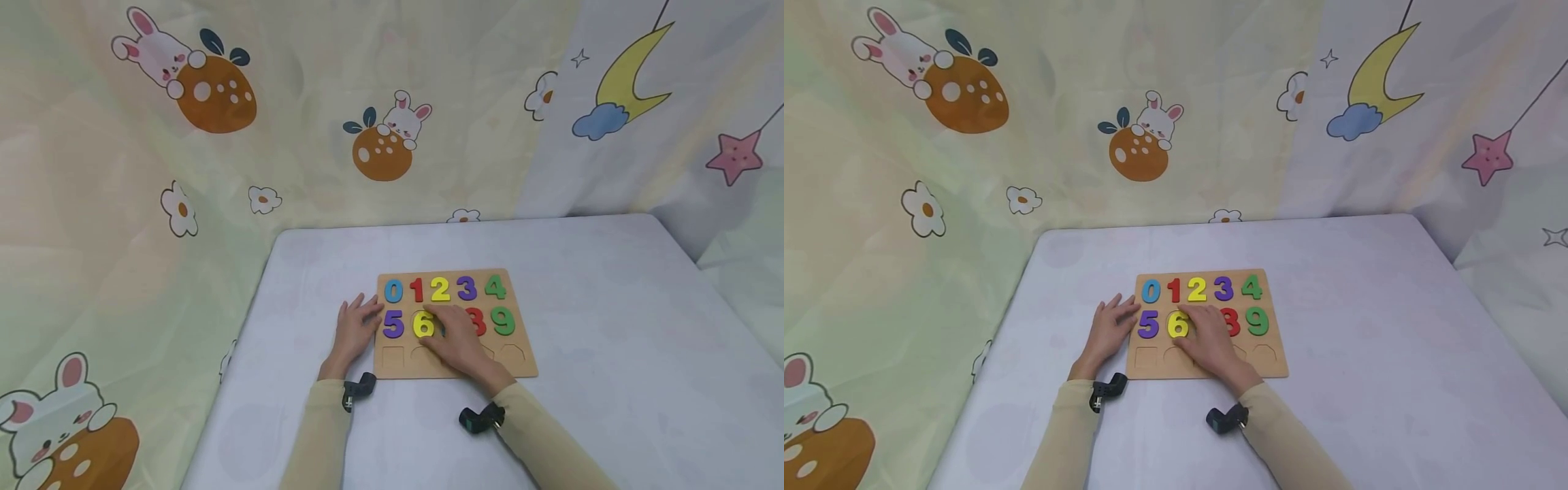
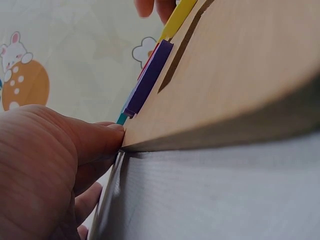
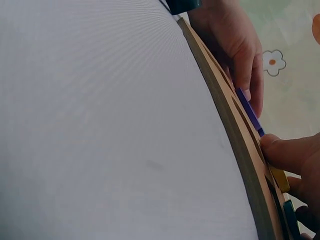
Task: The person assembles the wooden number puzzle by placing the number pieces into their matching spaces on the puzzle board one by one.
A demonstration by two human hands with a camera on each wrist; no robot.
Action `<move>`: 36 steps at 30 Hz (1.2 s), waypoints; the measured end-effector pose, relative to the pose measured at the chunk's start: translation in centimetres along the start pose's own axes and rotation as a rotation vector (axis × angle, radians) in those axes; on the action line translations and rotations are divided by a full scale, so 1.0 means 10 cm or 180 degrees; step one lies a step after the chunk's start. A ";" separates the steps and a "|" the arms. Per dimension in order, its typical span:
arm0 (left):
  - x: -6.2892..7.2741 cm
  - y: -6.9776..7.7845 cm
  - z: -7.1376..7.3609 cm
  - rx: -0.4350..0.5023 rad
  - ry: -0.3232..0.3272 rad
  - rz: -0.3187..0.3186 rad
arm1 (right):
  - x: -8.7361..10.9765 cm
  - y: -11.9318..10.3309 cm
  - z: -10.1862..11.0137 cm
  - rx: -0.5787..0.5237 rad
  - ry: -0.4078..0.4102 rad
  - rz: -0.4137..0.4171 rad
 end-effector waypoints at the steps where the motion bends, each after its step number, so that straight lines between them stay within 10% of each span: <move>1: 0.00 0.00 0.00 -0.0006 0.0002 -0.0002 | -0.01 0.00 0.00 0.0017 0.0001 -0.0006; 36: -0.01 -0.02 -0.02 0.0015 -0.0028 0.0054 | -0.01 0.02 -0.04 0.0037 0.0207 -0.0078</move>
Point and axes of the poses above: each hand's wrist, its own x-axis away from the middle knuckle, its own z-axis out of the back of the hand, y = z × x, the point moved 6 cm from there along -x, towards the middle knuckle, and after that the axes turned 6 degrees about -y, right-handed, at the moved point
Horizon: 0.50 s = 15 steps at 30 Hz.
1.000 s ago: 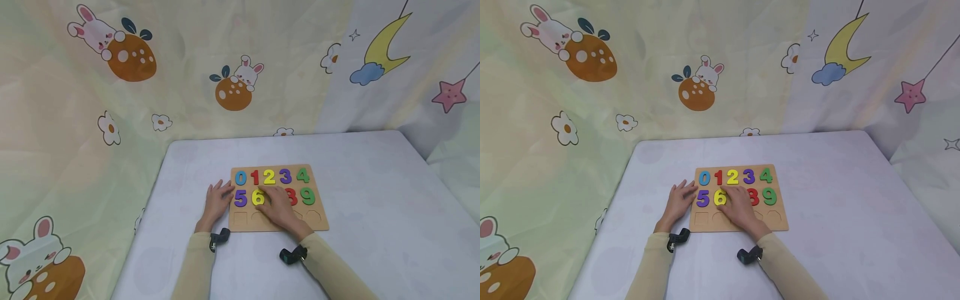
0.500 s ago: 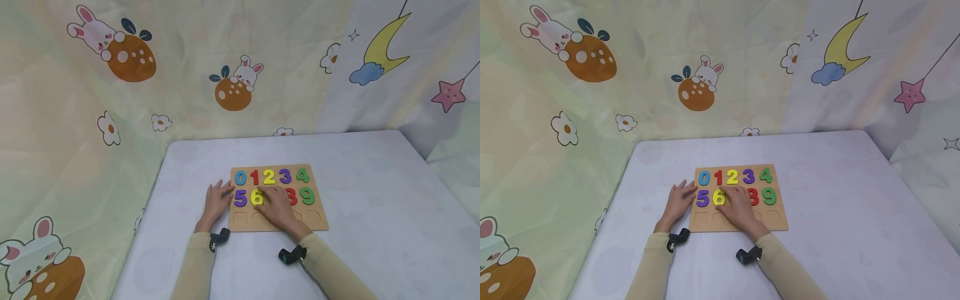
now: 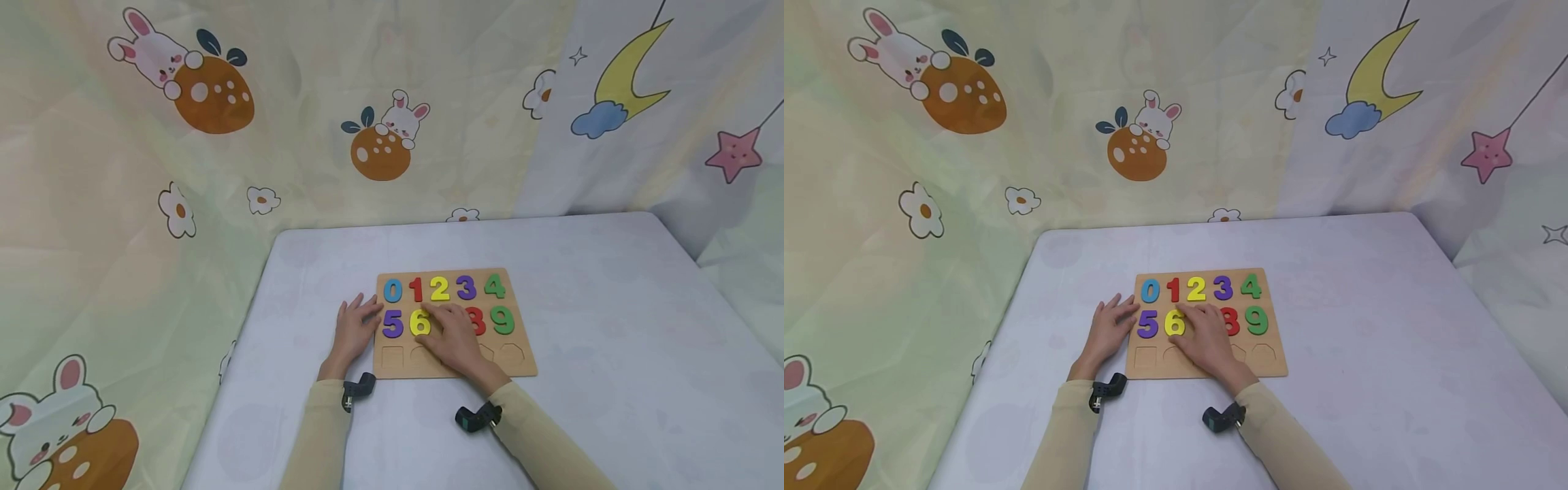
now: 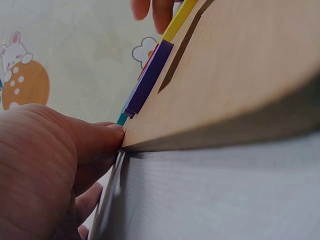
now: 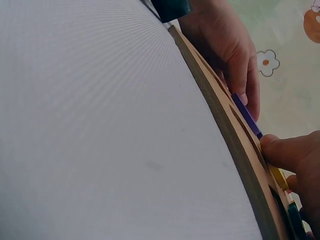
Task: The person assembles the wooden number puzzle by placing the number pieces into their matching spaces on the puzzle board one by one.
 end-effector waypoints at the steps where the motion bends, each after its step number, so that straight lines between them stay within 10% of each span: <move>1: 0.00 0.00 0.00 0.0010 -0.0002 0.0005 | 0.00 0.00 0.00 -0.0009 -0.0006 0.0002; 15: 0.00 0.00 0.00 0.0022 -0.0023 0.0050 | 0.01 0.02 0.00 -0.0098 0.0065 0.0000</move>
Point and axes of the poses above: each hand's wrist, its own x-axis away from the middle knuckle, its own z-axis out of the back of the hand, y = z × x, the point moved 6 cm from there along -x, towards the middle knuckle, and after that the axes turned 6 degrees about -y, right-handed, at the moved point
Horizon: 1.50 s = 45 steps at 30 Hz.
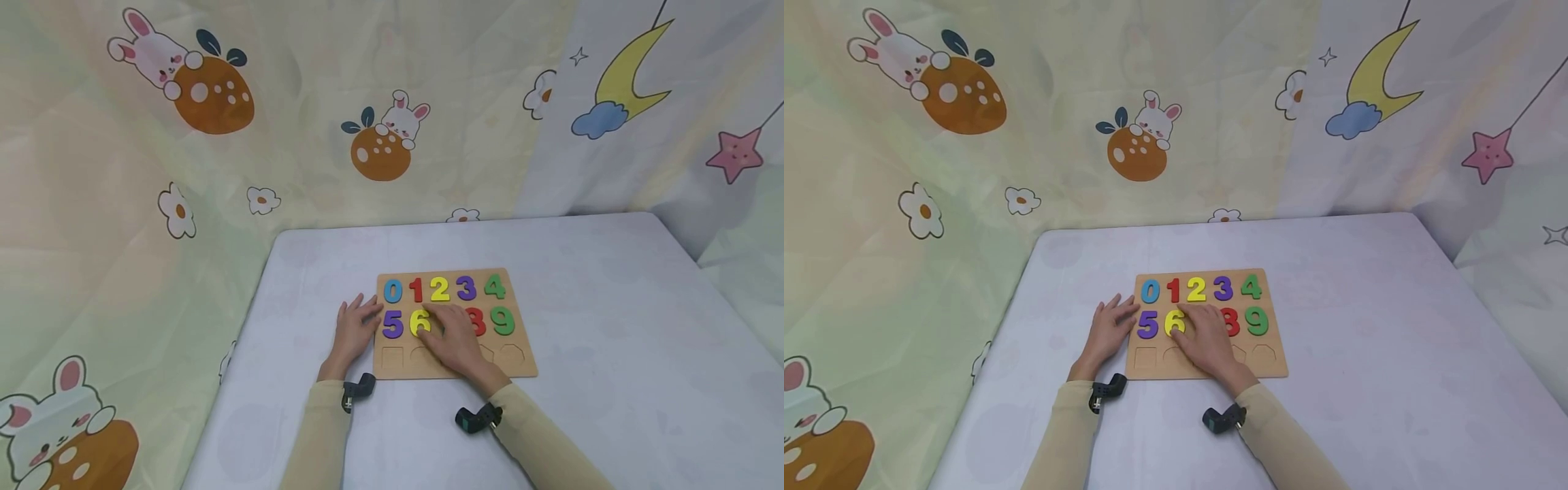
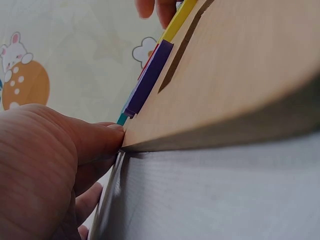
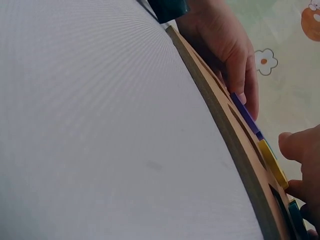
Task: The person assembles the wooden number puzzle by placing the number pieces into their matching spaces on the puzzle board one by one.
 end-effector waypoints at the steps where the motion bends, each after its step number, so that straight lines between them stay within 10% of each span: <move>1: 0.00 0.00 0.00 -0.0003 -0.0008 0.0007 | 0.01 0.00 0.00 0.0000 -0.0002 0.0003; 31: 0.00 -0.06 -0.01 -0.0050 0.0064 -0.0043 | 0.00 0.03 0.00 -0.0271 -0.0097 0.0013; 45: -0.02 0.16 0.02 -0.1087 -0.0326 -0.0030 | 0.03 0.20 0.47 -0.0531 -0.0551 -0.0232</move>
Point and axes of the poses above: each hand's wrist, its own x-axis away from the middle knuckle, its own z-axis out of the back of the hand, y = z × x, the point moved 6 cm from there along -x, towards the middle knuckle, and after that the axes turned 6 degrees about -y, right-handed, at the moved point
